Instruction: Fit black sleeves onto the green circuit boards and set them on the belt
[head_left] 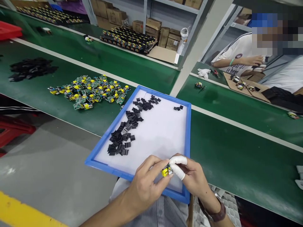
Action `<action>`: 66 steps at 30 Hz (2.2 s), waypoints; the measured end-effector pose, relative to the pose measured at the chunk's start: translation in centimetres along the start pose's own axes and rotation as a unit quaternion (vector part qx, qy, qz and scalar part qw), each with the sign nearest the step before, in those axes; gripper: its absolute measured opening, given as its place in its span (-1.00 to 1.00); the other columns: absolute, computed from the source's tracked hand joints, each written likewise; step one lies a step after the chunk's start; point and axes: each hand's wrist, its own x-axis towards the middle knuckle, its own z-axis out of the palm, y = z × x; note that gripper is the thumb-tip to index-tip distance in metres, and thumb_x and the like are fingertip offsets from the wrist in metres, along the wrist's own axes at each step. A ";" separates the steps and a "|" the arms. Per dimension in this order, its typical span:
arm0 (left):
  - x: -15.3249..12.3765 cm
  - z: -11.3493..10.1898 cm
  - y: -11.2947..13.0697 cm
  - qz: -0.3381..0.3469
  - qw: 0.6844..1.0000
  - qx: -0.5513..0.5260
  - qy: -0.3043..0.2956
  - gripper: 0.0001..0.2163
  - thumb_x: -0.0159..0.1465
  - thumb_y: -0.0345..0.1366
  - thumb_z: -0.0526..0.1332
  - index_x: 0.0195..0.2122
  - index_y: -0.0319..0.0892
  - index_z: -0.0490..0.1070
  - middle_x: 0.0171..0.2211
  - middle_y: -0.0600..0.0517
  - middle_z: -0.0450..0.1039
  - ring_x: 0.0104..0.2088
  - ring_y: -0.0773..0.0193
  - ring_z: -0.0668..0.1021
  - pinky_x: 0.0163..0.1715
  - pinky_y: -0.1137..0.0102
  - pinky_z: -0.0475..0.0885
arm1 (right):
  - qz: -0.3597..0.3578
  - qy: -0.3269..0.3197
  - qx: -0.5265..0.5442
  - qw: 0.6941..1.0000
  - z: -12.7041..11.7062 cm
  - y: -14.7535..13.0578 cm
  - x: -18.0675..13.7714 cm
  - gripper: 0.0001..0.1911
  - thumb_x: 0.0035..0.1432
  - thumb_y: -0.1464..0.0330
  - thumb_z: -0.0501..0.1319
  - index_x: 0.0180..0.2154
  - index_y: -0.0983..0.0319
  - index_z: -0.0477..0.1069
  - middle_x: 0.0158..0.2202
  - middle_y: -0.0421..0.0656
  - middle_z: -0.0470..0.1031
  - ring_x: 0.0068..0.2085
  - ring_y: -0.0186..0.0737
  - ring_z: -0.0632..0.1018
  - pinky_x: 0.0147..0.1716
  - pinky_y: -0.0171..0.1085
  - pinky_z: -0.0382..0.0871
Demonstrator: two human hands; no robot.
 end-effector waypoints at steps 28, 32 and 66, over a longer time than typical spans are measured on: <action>-0.5 0.6 -0.9 0.048 0.999 -0.013 -0.021 -0.48 0.32 -0.49 0.31 0.29 -0.14 0.31 -0.16 -0.07 0.45 -0.14 0.18 0.53 -0.14 0.24 0.56 | 0.005 0.041 -0.111 0.993 -0.5 -0.8 -1.3 -0.84 0.22 0.42 0.40 -0.14 0.13 0.64 -0.24 -0.13 0.65 -0.26 -0.18 0.63 -0.26 -0.31 0.51; 0.0 0.1 -0.5 0.004 0.999 -0.030 -0.034 -0.53 0.34 -0.44 0.30 0.27 -0.13 0.34 -0.16 -0.06 0.45 -0.18 0.22 0.56 -0.17 0.29 0.57 | 0.041 0.088 -0.023 0.995 -0.2 0.2 -1.2 -0.85 0.20 0.32 0.43 -0.16 0.14 0.64 -0.36 -0.16 0.66 -0.39 -0.20 0.63 -0.33 -0.27 0.58; -0.4 0.5 -0.8 0.056 0.996 0.026 0.064 -0.45 0.27 -0.68 0.23 0.26 -0.15 0.36 -0.09 -0.07 0.44 -0.03 0.21 0.55 -0.03 0.32 0.57 | -0.034 0.101 -0.019 0.994 2.9 0.7 -3.0 -0.57 0.29 0.53 0.28 0.10 0.00 0.48 0.01 -0.09 0.51 -0.08 -0.14 0.59 -0.07 -0.17 0.53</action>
